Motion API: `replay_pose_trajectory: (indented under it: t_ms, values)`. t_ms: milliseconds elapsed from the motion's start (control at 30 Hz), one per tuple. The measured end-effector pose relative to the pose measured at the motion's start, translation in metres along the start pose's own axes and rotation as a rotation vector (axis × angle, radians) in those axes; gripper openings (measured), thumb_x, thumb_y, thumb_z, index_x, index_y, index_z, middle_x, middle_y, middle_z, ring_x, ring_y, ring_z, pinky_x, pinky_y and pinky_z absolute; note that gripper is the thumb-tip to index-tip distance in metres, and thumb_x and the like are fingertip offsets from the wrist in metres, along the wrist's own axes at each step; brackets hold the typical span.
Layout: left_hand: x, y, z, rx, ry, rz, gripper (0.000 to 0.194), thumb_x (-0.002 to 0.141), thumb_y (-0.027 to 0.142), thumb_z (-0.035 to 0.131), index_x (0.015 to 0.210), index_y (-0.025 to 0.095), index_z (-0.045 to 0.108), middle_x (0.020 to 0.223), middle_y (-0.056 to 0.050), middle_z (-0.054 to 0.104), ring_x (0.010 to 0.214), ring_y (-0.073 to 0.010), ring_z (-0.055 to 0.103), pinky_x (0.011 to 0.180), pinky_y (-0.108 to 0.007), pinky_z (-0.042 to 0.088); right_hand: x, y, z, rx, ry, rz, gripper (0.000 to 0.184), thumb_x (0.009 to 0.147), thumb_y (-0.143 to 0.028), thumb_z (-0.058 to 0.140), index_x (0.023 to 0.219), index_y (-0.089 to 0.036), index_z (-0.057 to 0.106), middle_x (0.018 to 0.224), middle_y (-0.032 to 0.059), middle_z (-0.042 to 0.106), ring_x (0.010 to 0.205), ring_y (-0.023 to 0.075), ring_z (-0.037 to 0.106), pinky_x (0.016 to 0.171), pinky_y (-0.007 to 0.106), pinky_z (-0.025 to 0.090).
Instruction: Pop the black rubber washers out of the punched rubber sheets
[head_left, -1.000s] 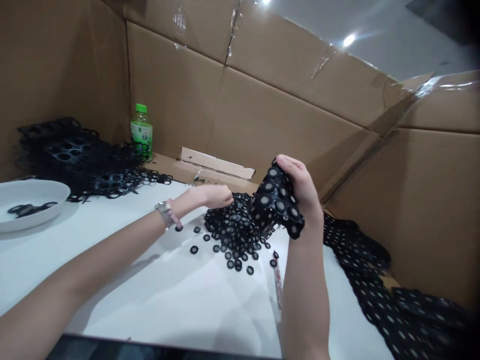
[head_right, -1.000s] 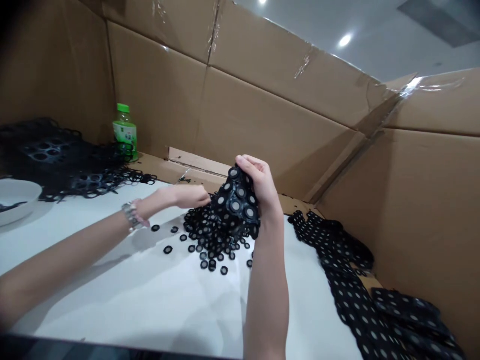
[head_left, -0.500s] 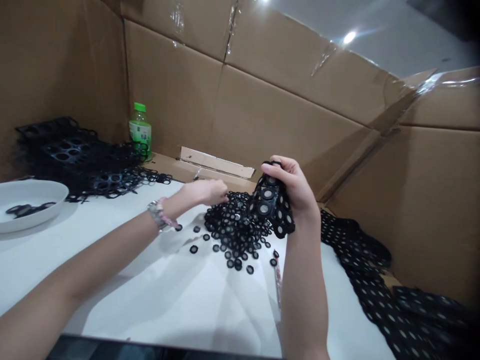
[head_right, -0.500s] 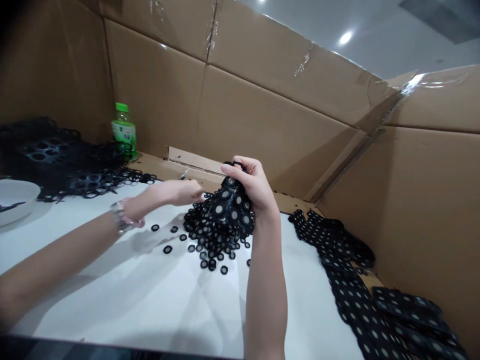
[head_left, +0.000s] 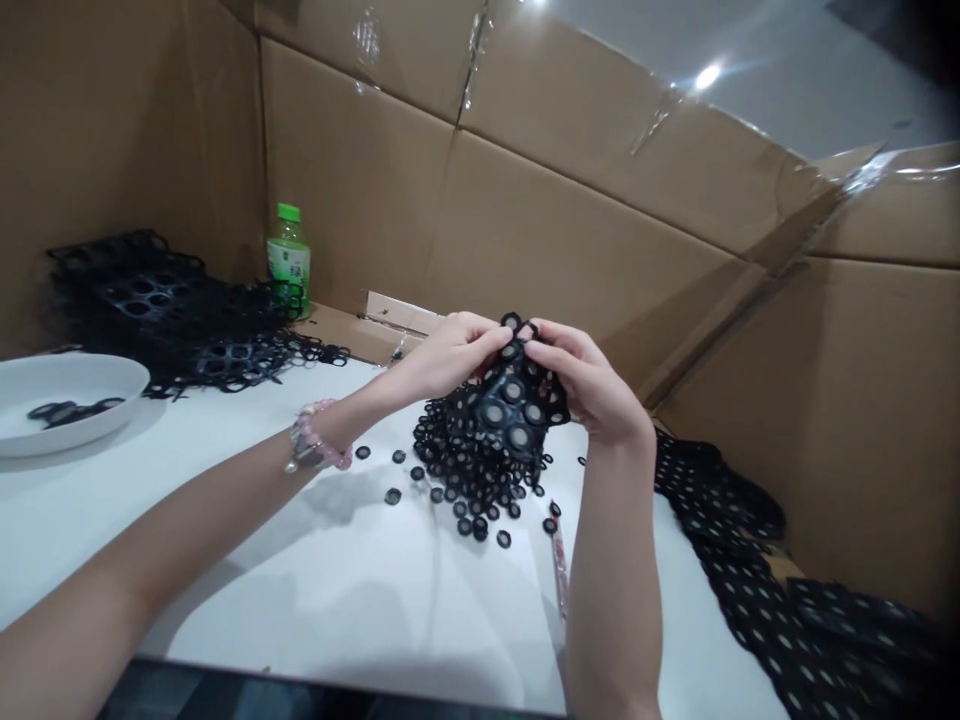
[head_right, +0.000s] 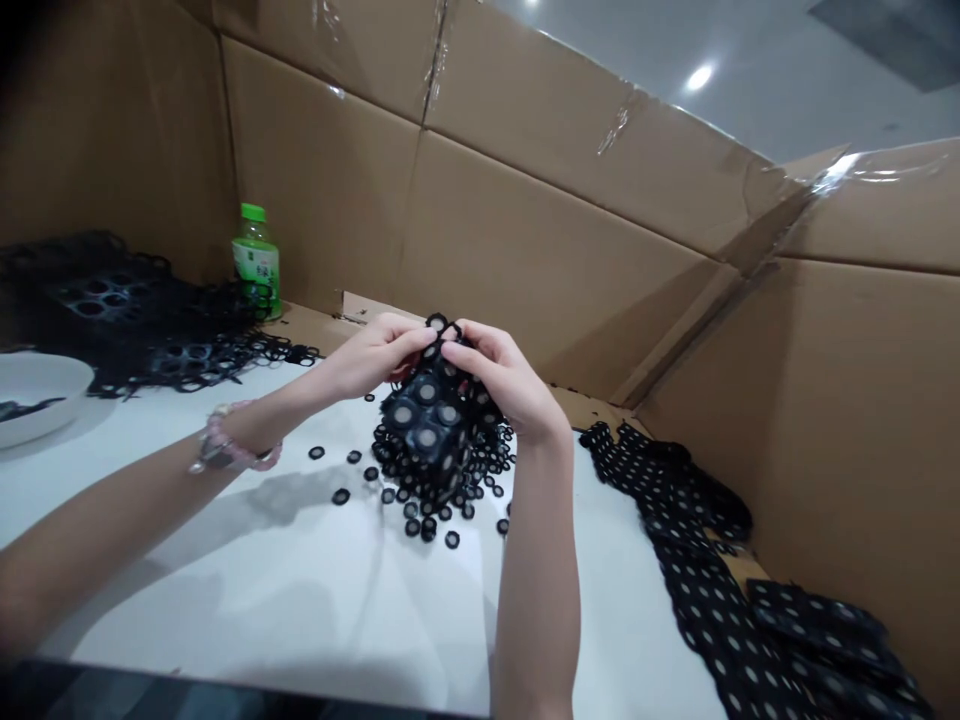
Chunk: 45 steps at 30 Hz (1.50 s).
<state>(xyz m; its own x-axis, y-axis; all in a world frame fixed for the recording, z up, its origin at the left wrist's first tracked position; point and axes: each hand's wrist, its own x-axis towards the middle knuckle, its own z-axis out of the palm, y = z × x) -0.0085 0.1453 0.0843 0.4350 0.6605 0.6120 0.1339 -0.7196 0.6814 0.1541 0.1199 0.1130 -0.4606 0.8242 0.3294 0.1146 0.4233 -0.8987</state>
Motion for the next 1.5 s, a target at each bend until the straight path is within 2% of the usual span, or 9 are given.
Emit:
replay_pose_trajectory:
  t_ms: [233,433,567,700,833,900,1067,1200,1500]
  values:
    - [0.012,-0.026,-0.017,0.081,0.234,-0.039,0.031,0.074,0.027,0.038,0.048,0.018,0.024,0.047,0.005,0.022,0.044,-0.0066,0.022,0.043,-0.021,0.017,0.005,0.013,-0.007,-0.127,-0.107,-0.018,0.024,0.078,-0.032,0.059,0.101,-0.025,0.063,0.092,0.0019,0.063,0.082,0.0152,0.056,0.079,0.029,0.043]
    - [0.018,-0.042,-0.019,0.115,0.250,-0.065,0.031,0.072,0.026,0.038,0.046,0.019,0.022,0.047,0.005,0.019,0.043,-0.0060,0.019,0.041,-0.021,0.014,0.010,0.019,-0.010,-0.086,-0.128,0.001,0.027,0.080,-0.033,0.057,0.105,-0.026,0.063,0.092,0.0026,0.065,0.084,0.0165,0.058,0.083,0.032,0.044]
    - [0.021,-0.044,-0.022,-0.015,0.223,-0.151,0.031,0.073,0.027,0.037,0.048,0.020,0.021,0.045,0.007,0.018,0.039,-0.0049,0.017,0.038,-0.020,0.016,0.007,0.019,-0.018,-0.034,-0.118,0.054,0.026,0.078,-0.032,0.060,0.102,-0.024,0.065,0.084,0.0025,0.065,0.075,0.0150,0.059,0.076,0.031,0.047]
    - [0.023,-0.043,-0.054,-0.210,0.312,-0.221,0.028,0.079,0.025,0.027,0.054,0.022,0.015,0.043,0.008,0.014,0.035,-0.0054,0.013,0.036,-0.022,0.017,-0.008,0.016,-0.045,0.048,0.051,0.045,0.018,0.071,-0.027,0.067,0.088,-0.021,0.069,0.067,-0.0007,0.062,0.055,0.0091,0.053,0.054,0.021,0.045]
    - [0.021,-0.047,-0.072,-0.060,0.332,-0.238,0.029,0.078,0.026,0.030,0.052,0.021,0.019,0.042,0.007,0.017,0.036,-0.0047,0.015,0.038,-0.021,0.016,-0.018,0.015,-0.065,0.065,0.268,-0.038,0.015,0.067,-0.030,0.071,0.079,-0.021,0.068,0.059,-0.0025,0.058,0.047,0.0072,0.049,0.043,0.018,0.041]
    - [0.018,-0.054,-0.058,0.126,0.207,-0.264,0.030,0.074,0.028,0.039,0.049,0.020,0.025,0.042,0.006,0.022,0.037,-0.0045,0.020,0.040,-0.021,0.015,-0.016,0.015,-0.062,0.045,0.285,-0.059,0.017,0.065,-0.033,0.072,0.077,-0.021,0.067,0.059,-0.0025,0.057,0.046,0.0078,0.048,0.042,0.019,0.041]
    - [0.004,-0.071,0.009,0.634,-0.288,-0.176,0.030,0.074,0.030,0.038,0.047,0.017,0.040,0.042,0.002,0.038,0.037,-0.0084,0.031,0.041,-0.024,0.020,-0.005,0.013,-0.043,0.038,0.259,-0.074,0.020,0.065,-0.039,0.071,0.072,-0.022,0.066,0.062,-0.0020,0.057,0.048,0.0082,0.046,0.041,0.019,0.039]
    - [-0.007,-0.080,0.040,0.711,-0.360,-0.119,0.026,0.072,0.027,0.040,0.052,0.017,0.053,0.052,-0.004,0.055,0.042,-0.0126,0.043,0.045,-0.025,0.026,-0.003,0.009,-0.037,0.064,0.262,-0.096,0.027,0.068,-0.044,0.067,0.059,-0.021,0.058,0.053,-0.0035,0.049,0.044,0.0077,0.042,0.039,0.019,0.034]
    - [-0.022,-0.093,0.065,0.754,-0.424,-0.086,0.033,0.078,0.026,0.039,0.055,0.014,0.059,0.057,-0.008,0.061,0.046,-0.0148,0.050,0.047,-0.025,0.030,0.005,0.012,-0.028,0.086,0.340,-0.127,0.033,0.070,-0.028,0.061,0.050,-0.021,0.036,0.046,-0.0072,0.031,0.038,0.0061,0.027,0.038,0.022,0.023]
